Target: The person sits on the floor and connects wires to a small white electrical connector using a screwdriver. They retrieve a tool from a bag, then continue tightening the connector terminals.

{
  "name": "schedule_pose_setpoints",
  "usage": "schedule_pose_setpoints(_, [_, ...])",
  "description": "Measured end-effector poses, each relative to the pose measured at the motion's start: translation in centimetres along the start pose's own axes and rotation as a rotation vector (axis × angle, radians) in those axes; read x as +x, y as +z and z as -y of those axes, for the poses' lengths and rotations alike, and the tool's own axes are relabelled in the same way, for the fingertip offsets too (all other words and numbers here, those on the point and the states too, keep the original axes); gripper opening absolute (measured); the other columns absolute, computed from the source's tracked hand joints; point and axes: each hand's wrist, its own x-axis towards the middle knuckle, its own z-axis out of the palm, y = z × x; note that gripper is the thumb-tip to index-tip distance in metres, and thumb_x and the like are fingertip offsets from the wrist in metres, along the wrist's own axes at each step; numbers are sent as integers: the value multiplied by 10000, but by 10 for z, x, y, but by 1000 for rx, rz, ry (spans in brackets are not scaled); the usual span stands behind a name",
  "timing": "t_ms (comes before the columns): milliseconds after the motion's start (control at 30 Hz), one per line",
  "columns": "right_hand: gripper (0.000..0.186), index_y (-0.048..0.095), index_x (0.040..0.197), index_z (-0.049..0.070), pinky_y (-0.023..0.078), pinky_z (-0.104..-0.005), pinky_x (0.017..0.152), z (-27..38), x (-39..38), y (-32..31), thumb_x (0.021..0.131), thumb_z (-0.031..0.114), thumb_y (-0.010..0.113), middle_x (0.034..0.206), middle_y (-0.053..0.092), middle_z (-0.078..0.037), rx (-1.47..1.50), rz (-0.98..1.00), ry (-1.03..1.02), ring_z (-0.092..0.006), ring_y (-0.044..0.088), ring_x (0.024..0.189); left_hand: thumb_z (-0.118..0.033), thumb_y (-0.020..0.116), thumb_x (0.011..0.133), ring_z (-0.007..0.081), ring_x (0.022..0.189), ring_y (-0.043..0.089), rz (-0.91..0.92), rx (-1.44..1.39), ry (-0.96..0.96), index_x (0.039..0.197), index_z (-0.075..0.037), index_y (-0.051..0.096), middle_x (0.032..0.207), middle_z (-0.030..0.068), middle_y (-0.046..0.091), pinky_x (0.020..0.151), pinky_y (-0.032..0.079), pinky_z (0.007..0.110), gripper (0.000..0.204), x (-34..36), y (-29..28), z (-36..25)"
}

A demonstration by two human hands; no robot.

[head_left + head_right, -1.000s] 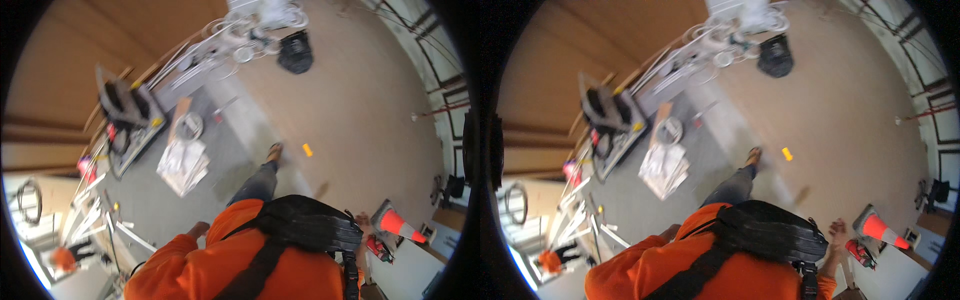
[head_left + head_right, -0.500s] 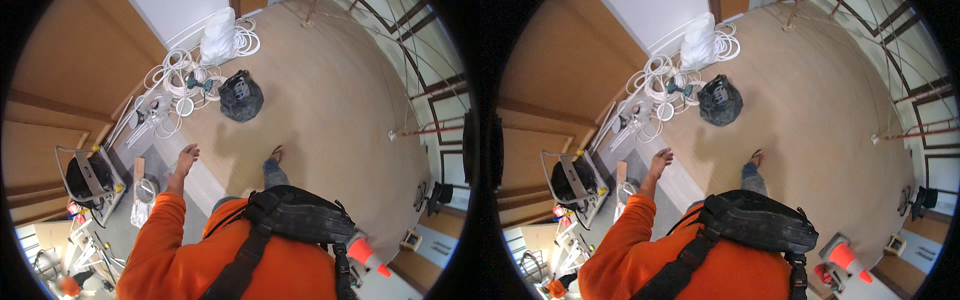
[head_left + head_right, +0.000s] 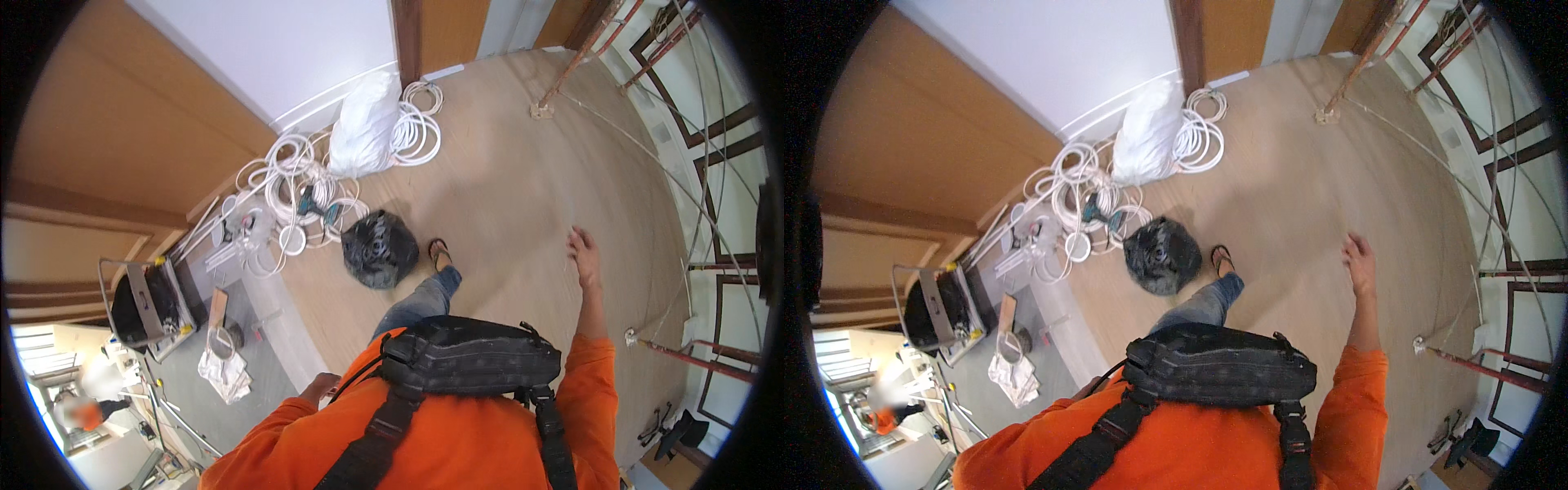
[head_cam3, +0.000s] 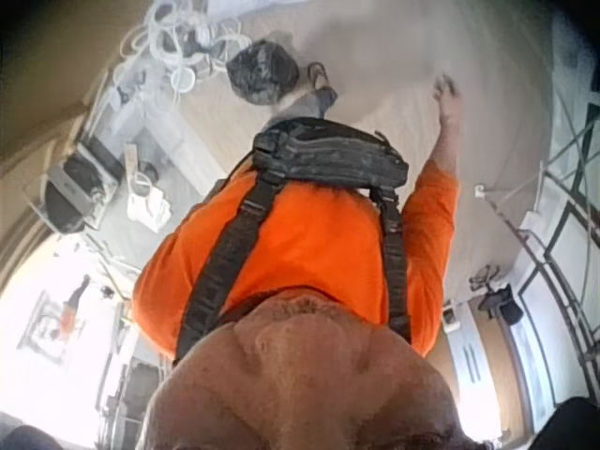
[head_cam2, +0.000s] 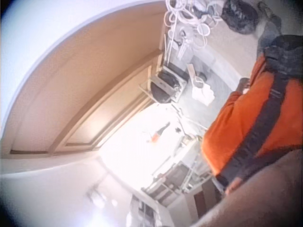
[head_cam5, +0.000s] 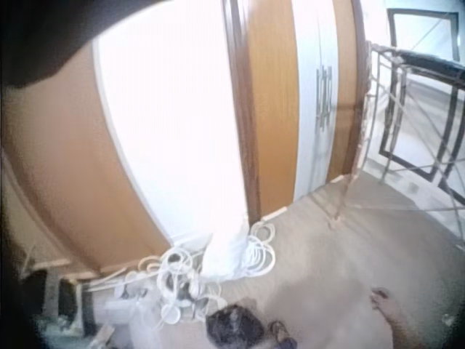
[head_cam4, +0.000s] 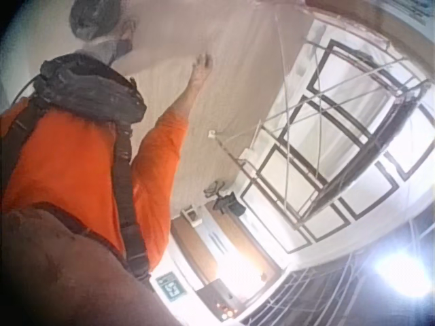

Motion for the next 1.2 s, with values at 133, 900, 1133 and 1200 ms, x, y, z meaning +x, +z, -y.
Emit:
schedule_pose_setpoints(133, [413, 647, 1359, 73, 522, -338, 912, 83, 113, 101, 1012, 298, 657, 1205, 703, -24, -101, 243, -169, -167, 643, 1083, -288, 726, 905, 204, 582, 571, -145, -520, 155, 860, -85, 708, 750, 63, 640, 498, 482, 399, 209, 23, -55, -166])
schedule_pose_setpoints(900, [587, 534, 1426, 61, 391, -510, 1151, 202, 639, 670, 854, 77, 669, 1444, 579, -167, -646, 514, -1030, -358, 557, 1302, -638, 650, 886, 469, 950, 718, -967, 43, 417, 911, 3, 784, 906, 287, 738, 864, 549, 505, 655, 62, -364, -1088])
schedule_pose_setpoints(1133, [190, 755, 1002, 93, 381, -500, 1158, 145, 607, 686, 850, 94, 640, 1000, 661, -89, -650, 814, -1101, -267, 623, 1134, -489, 695, 843, 370, 1108, 731, -651, 576, 134, 1184, 4, 730, 1151, 227, 757, 930, 569, 454, 600, 210, -413, -1138])
schedule_pose_setpoints(1200, [197, 756, 1007, 97, 389, -487, 1150, 138, 590, 678, 845, 95, 643, 1018, 668, -89, -602, 824, -1033, -259, 619, 1137, -374, 616, 883, 397, 1054, 733, -788, 489, 201, 1053, -25, 781, 1093, 229, 763, 943, 557, 486, 422, 214, -417, -1101])
